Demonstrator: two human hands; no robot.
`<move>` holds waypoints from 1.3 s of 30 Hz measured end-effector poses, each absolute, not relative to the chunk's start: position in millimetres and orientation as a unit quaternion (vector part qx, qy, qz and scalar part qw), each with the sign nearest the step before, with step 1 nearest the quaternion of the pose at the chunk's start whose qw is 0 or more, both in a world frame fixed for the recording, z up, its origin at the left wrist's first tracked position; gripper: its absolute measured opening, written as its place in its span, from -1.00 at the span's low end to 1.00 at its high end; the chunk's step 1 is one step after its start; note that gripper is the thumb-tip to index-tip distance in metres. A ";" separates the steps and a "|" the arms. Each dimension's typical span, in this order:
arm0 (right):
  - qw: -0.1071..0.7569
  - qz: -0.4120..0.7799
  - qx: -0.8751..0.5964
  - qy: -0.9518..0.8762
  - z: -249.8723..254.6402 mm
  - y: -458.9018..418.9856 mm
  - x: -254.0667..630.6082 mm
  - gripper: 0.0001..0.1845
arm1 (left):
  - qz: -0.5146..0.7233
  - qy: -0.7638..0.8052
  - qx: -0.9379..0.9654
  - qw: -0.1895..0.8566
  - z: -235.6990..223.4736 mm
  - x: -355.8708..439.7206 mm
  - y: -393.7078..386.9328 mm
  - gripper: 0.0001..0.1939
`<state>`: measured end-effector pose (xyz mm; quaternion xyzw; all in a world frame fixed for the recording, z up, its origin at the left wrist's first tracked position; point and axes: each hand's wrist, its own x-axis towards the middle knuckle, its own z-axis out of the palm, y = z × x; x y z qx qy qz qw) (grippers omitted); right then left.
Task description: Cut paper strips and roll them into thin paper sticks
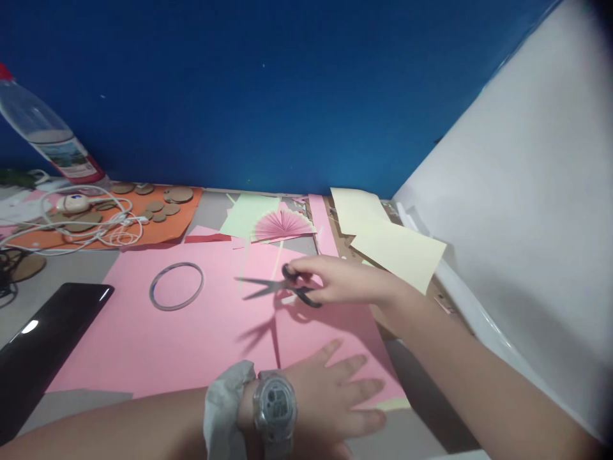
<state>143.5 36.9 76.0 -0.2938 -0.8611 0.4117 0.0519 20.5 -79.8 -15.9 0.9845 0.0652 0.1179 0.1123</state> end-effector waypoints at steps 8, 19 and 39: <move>0.254 0.409 -0.462 -0.745 63.4 37.2 141.6 -0.89 | 0.070 0.137 0.961 0.231 -27.8 11.8 -70.2 -0.24; 0.171 0.234 -0.646 -0.707 33.5 -2.0 233.2 -0.91 | 0.045 0.143 0.955 0.256 2.9 3.5 -67.1 -0.48; 0.424 0.440 -0.559 -0.560 8.6 -5.0 227.5 -0.75 | 0.011 0.554 0.822 0.135 29.3 -39.0 48.3 -0.72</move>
